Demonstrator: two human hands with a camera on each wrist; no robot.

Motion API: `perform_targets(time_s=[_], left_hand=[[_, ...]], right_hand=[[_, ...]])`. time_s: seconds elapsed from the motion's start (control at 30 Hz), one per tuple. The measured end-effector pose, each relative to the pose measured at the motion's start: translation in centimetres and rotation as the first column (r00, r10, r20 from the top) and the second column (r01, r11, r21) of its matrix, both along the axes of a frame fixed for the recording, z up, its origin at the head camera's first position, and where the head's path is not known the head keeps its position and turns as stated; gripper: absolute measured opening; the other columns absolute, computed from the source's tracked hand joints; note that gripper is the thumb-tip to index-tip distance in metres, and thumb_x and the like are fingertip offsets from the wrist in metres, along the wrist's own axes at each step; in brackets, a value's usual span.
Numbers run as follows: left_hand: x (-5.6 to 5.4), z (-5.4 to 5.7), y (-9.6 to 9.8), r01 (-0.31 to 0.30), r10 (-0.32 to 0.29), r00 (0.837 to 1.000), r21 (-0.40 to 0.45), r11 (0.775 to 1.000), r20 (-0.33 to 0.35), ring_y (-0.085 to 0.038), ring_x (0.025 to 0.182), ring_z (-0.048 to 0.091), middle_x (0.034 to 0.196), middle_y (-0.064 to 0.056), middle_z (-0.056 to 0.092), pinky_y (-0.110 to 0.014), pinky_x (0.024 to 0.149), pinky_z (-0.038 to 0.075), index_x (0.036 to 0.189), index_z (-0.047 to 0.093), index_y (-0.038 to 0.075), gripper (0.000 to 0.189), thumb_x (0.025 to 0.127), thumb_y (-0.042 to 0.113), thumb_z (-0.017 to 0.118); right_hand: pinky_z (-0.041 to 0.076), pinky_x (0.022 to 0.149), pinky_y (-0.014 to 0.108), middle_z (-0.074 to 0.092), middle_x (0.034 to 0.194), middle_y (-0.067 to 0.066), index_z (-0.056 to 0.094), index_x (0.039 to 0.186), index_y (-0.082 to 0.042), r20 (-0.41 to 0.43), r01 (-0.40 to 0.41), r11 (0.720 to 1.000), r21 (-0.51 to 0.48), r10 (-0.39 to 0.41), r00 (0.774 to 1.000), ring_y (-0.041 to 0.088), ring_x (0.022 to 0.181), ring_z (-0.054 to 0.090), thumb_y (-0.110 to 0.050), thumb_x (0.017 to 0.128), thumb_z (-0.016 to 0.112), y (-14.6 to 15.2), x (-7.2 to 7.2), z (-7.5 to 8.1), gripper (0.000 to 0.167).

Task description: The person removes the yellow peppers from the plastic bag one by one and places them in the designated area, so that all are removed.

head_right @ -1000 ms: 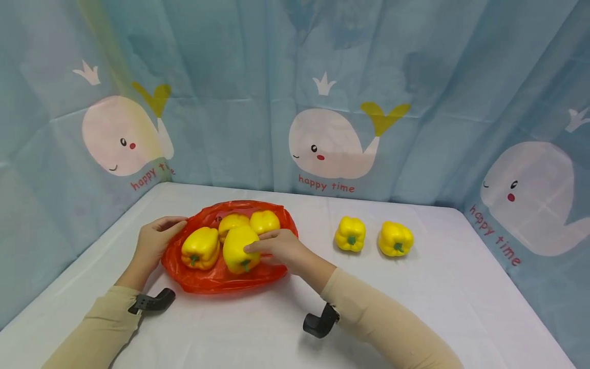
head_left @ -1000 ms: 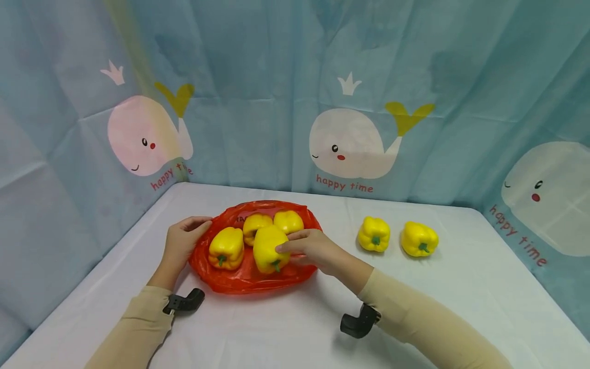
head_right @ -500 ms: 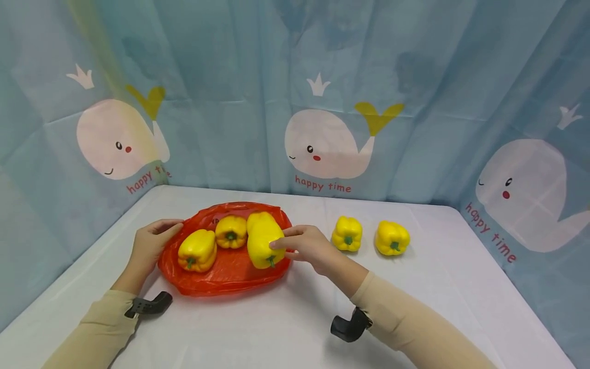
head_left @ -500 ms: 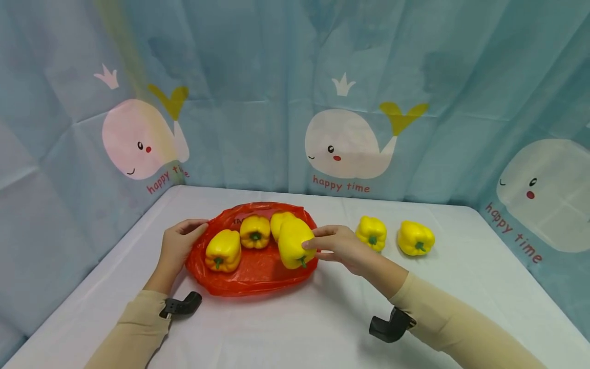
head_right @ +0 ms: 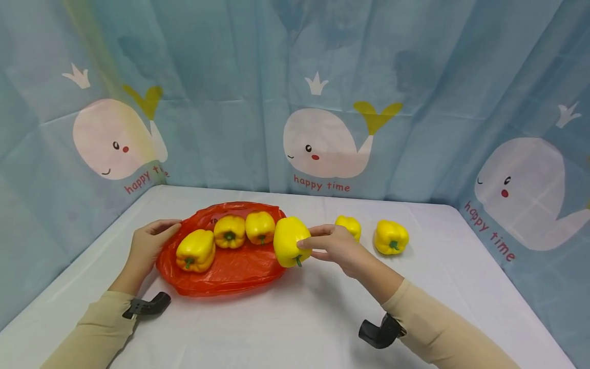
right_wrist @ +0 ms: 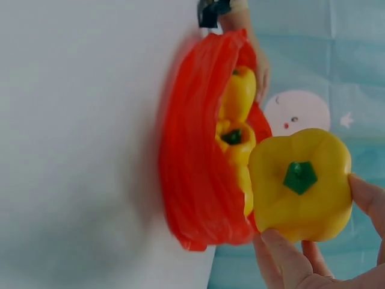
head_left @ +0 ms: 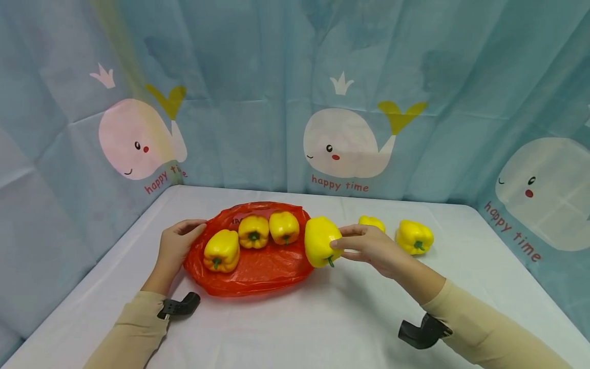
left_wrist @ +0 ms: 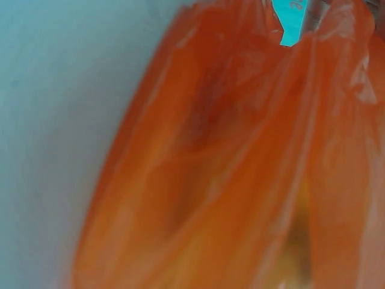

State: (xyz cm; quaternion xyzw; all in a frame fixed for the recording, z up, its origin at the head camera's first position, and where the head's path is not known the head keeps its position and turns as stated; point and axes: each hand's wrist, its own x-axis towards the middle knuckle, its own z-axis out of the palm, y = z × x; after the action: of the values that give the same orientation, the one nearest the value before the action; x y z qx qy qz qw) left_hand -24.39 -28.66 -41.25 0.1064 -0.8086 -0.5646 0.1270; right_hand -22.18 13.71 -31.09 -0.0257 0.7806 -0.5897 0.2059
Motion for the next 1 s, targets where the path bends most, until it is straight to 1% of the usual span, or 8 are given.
perform_targets(time_s=[0.17, 0.27, 0.33, 0.43, 0.63, 0.73, 0.87, 1.0], left_hand=[[0.0, -0.1, 0.0, 0.005, -0.005, 1.000, -0.002, 1.000, 0.006, 0.002, 0.101, 0.054, 0.099, 0.026, 0.062, -0.007, 0.078, 0.051, 0.131, 0.064, 0.009, 0.055, 0.094, 0.050, 0.062], [0.0, -0.1, 0.0, 0.007, -0.007, 1.000, -0.004, 1.000, 0.006, 0.003, 0.101, 0.054, 0.098, 0.028, 0.062, -0.006, 0.078, 0.051, 0.131, 0.064, 0.009, 0.055, 0.094, 0.050, 0.062], [0.0, -0.1, 0.0, 0.011, -0.011, 1.000, -0.008, 1.000, 0.004, 0.004, 0.101, 0.053, 0.097, 0.029, 0.061, -0.006, 0.078, 0.051, 0.131, 0.063, 0.008, 0.055, 0.095, 0.050, 0.062], [0.0, 0.0, 0.0, 0.013, -0.013, 1.000, -0.016, 1.000, 0.001, 0.005, 0.101, 0.053, 0.097, 0.030, 0.061, -0.006, 0.077, 0.051, 0.131, 0.063, 0.008, 0.055, 0.095, 0.049, 0.061], [0.1, 0.1, 0.0, 0.013, -0.013, 1.000, -0.024, 1.000, -0.006, 0.006, 0.100, 0.053, 0.098, 0.029, 0.061, -0.006, 0.077, 0.051, 0.131, 0.063, 0.007, 0.055, 0.095, 0.049, 0.061], [0.1, 0.1, 0.0, 0.009, -0.010, 1.000, -0.026, 1.000, -0.007, 0.006, 0.100, 0.053, 0.098, 0.030, 0.060, -0.006, 0.077, 0.051, 0.131, 0.063, 0.007, 0.055, 0.095, 0.049, 0.061], [0.1, 0.1, 0.1, 0.007, -0.007, 1.000, -0.024, 1.000, -0.008, 0.006, 0.100, 0.053, 0.096, 0.031, 0.059, -0.006, 0.078, 0.051, 0.130, 0.063, 0.006, 0.055, 0.095, 0.049, 0.062], [0.1, 0.1, 0.1, 0.000, -0.001, 1.000, -0.025, 1.000, -0.013, 0.006, 0.100, 0.054, 0.094, 0.031, 0.059, -0.005, 0.078, 0.050, 0.129, 0.064, 0.006, 0.055, 0.095, 0.049, 0.062]], right_hand=[[0.052, 0.100, 0.039, 0.051, 0.141, 0.020, 0.049, 0.138, 0.007, 0.012, 0.011, 0.998, -0.054, -0.011, 1.000, 0.015, 0.105, 0.068, -0.024, 0.091, 0.072, 1.7, 0.3, 0.2, 0.060], [0.052, 0.100, 0.037, 0.044, 0.147, 0.022, 0.042, 0.142, 0.009, 0.017, 0.014, 0.998, -0.058, -0.013, 1.000, 0.014, 0.105, 0.067, -0.024, 0.092, 0.071, 2.7, 0.5, 0.5, 0.066], [0.052, 0.100, 0.036, 0.043, 0.148, 0.023, 0.039, 0.144, 0.010, 0.015, 0.012, 0.999, -0.046, -0.012, 1.000, 0.014, 0.106, 0.067, -0.025, 0.093, 0.070, 3.2, 0.5, 0.7, 0.070], [0.053, 0.099, 0.036, 0.044, 0.146, 0.024, 0.037, 0.144, 0.011, 0.008, 0.009, 1.000, -0.028, -0.009, 1.000, 0.014, 0.105, 0.067, -0.026, 0.093, 0.070, 4.0, 0.6, 0.8, 0.071], [0.054, 0.098, 0.034, 0.045, 0.144, 0.021, 0.039, 0.142, 0.010, 0.001, 0.013, 1.000, -0.013, -0.013, 1.000, 0.013, 0.104, 0.067, -0.028, 0.094, 0.068, 5.5, 0.6, 0.5, 0.068], [0.054, 0.098, 0.036, 0.051, 0.138, 0.017, 0.042, 0.139, 0.008, -0.007, 0.015, 1.000, -0.014, -0.015, 1.000, 0.012, 0.103, 0.067, -0.029, 0.094, 0.068, 6.2, 0.6, 0.4, 0.064], [0.055, 0.096, 0.034, 0.057, 0.128, 0.010, 0.046, 0.135, 0.008, -0.015, 0.028, 1.000, 0.002, -0.028, 1.000, 0.012, 0.102, 0.068, -0.029, 0.094, 0.069, 7.4, 0.6, 0.4, 0.060], [0.056, 0.093, 0.030, 0.060, 0.127, 0.007, 0.047, 0.138, 0.008, -0.020, 0.033, 0.999, 0.018, -0.032, 0.999, 0.011, 0.101, 0.069, -0.029, 0.094, 0.069, 8.6, 0.6, 0.3, 0.063]])
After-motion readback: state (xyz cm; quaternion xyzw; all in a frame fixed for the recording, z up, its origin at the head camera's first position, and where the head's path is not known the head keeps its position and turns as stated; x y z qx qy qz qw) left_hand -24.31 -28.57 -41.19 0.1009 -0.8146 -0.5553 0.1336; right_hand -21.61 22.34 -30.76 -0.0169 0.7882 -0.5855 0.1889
